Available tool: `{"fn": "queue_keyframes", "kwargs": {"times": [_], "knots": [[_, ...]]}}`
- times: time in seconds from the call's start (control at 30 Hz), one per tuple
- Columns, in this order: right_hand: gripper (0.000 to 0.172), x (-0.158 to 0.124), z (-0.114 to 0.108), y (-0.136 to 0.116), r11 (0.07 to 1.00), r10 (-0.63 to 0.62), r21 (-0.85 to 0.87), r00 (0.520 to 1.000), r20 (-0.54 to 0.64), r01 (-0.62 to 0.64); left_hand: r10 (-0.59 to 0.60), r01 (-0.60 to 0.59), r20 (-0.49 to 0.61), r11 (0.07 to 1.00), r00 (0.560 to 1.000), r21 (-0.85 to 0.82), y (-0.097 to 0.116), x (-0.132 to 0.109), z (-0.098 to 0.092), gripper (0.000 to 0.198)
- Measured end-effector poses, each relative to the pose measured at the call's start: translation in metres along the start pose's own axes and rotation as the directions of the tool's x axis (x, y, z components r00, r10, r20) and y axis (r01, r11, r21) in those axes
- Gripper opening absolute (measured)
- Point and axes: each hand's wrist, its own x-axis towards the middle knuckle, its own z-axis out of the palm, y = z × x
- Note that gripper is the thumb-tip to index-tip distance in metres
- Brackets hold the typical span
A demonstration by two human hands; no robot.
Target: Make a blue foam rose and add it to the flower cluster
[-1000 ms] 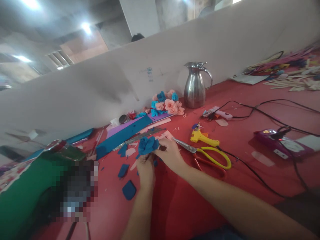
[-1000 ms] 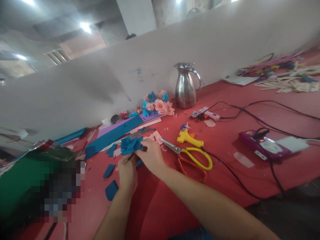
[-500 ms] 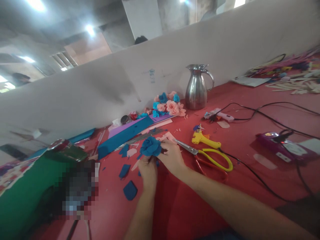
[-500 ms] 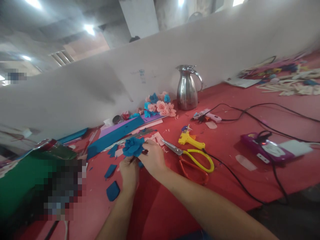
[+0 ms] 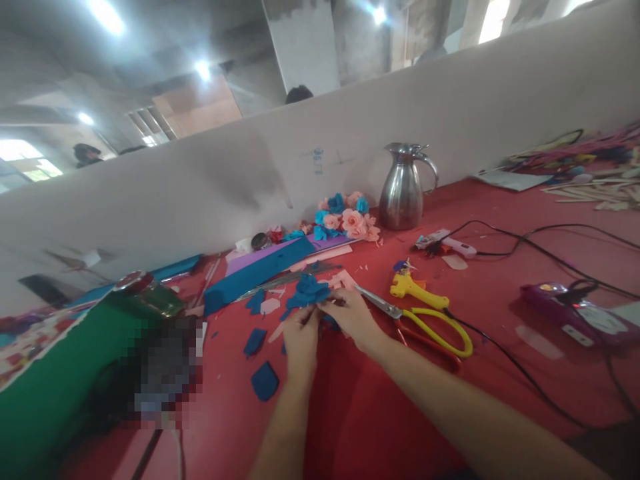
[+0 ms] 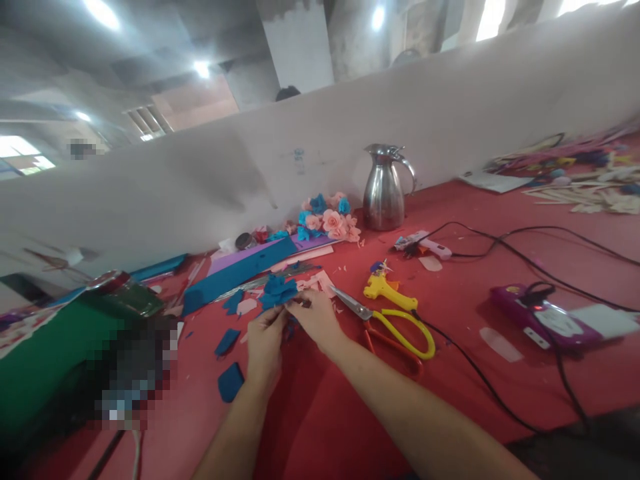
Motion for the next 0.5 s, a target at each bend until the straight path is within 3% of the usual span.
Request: {"fn": "queue_keyframes", "kwargs": {"times": [0.13,0.43,0.5], "knots": [[0.019,-0.0014,0.0003,-0.0041,0.957,0.170,0.230,0.984,0.058,-0.179,-0.025,0.027,0.059,0.999,0.998,-0.019,0.0043,-0.0022,0.0010,0.023],[0.030,0.0009,0.0007,-0.0024,0.913,0.166,0.348,0.973,0.159,-0.213,-0.050,0.057,0.140,0.997,0.989,-0.047,0.0053,-0.0020,-0.0007,0.020],[0.028,0.0015,0.0008,-0.0009,0.911,0.148,0.365,0.979,0.142,-0.191,-0.051,0.061,0.115,0.994,0.992,-0.090,0.0073,-0.0024,-0.0005,0.017]]}}
